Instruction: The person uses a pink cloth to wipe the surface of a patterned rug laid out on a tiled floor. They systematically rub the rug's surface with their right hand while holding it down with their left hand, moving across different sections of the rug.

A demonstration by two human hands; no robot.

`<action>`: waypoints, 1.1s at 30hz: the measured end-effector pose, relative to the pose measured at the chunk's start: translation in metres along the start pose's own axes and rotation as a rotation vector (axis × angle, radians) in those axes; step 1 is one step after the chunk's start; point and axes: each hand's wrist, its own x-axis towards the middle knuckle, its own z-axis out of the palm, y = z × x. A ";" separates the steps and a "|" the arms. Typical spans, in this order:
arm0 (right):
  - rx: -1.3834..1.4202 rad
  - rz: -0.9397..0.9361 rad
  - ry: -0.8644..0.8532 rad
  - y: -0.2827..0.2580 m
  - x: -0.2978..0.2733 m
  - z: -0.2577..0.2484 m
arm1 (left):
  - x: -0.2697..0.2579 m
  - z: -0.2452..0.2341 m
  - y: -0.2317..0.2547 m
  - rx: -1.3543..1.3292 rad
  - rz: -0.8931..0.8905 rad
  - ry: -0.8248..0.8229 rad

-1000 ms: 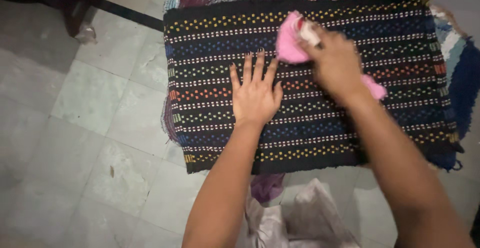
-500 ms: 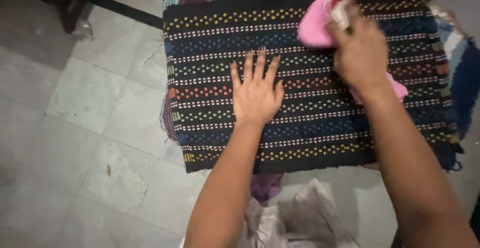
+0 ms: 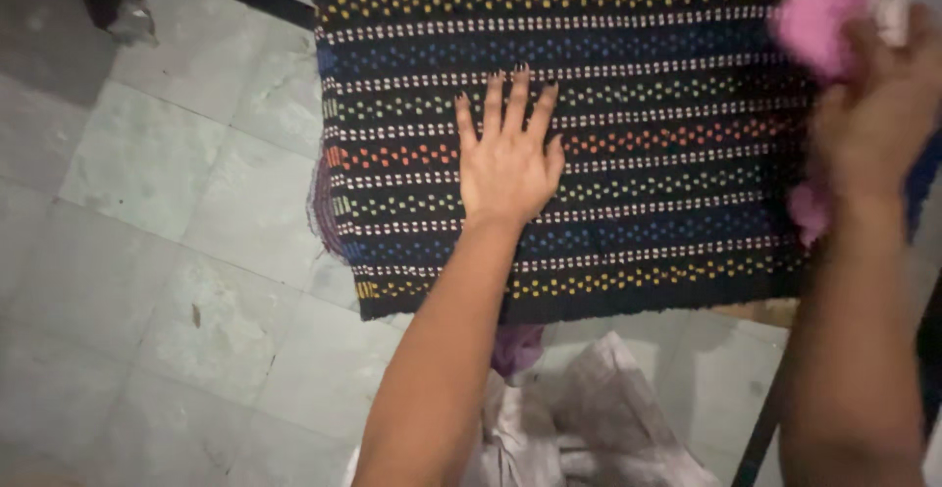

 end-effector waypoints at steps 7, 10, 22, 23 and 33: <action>0.097 -0.283 -0.257 -0.095 -0.059 0.038 | 0.003 0.000 0.003 0.022 -0.002 -0.026; -0.020 -0.004 -0.130 -0.019 -0.072 0.038 | 0.004 0.001 0.000 0.009 -0.002 -0.027; 0.204 -0.165 -0.110 -0.118 -0.049 0.024 | 0.003 -0.003 0.002 0.027 -0.003 -0.049; 0.232 -0.261 -0.153 -0.145 -0.049 0.028 | 0.004 -0.004 0.003 0.033 -0.004 -0.068; -0.213 0.120 -0.055 0.030 -0.094 0.006 | -0.001 0.002 0.001 0.011 0.005 -0.020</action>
